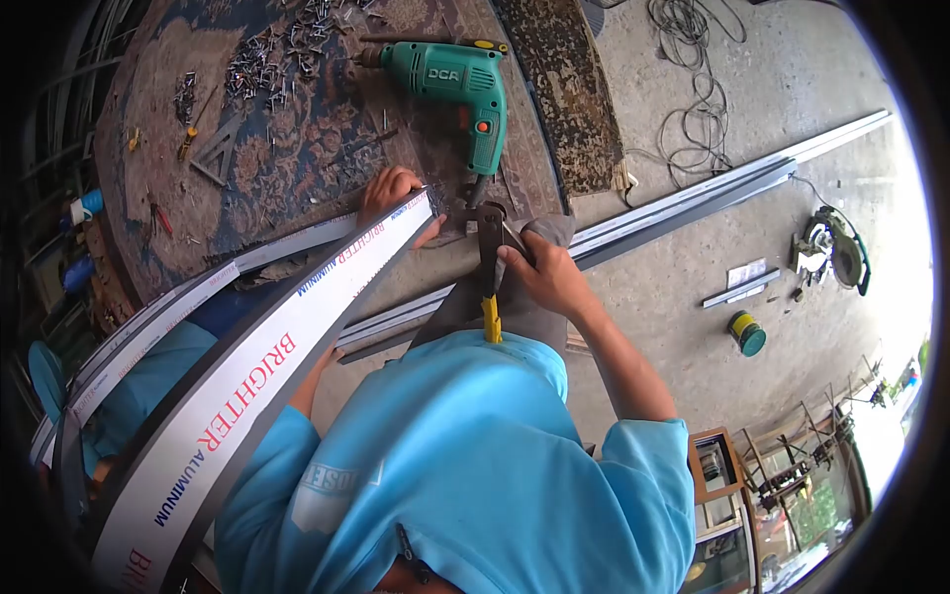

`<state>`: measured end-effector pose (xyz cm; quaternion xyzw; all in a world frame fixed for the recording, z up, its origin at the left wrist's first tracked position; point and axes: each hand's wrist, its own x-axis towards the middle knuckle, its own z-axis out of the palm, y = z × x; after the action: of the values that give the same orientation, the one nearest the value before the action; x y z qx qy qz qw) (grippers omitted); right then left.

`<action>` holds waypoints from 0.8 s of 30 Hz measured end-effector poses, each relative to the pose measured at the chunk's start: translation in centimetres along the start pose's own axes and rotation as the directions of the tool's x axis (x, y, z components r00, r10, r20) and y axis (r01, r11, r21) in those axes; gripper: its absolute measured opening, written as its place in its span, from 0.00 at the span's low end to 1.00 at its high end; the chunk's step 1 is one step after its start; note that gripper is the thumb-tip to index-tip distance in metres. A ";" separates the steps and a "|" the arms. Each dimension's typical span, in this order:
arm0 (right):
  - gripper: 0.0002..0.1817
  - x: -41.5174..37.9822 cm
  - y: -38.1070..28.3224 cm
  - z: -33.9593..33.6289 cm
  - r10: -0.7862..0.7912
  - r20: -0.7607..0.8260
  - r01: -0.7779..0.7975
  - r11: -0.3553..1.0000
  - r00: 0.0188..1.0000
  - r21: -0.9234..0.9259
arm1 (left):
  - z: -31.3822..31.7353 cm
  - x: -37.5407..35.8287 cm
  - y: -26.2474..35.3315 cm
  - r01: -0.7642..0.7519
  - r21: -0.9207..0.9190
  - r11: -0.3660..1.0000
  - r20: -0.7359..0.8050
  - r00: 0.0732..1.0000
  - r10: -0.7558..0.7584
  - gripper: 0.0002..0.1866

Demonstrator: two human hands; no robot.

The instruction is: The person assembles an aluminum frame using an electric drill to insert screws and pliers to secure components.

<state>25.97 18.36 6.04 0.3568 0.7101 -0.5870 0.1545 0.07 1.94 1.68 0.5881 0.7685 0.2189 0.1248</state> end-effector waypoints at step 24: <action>0.25 1.8 1.6 -0.1 -0.161 -0.063 0.136 0.947 0.985 -0.290 | 2.4 -0.1 -0.9 -0.082 0.063 0.995 -0.103 0.991 0.088 0.23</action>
<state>25.82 19.13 3.71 0.3011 0.8181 -0.4727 0.1288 0.44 2.07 -0.82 0.6114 0.7543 0.2322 0.0573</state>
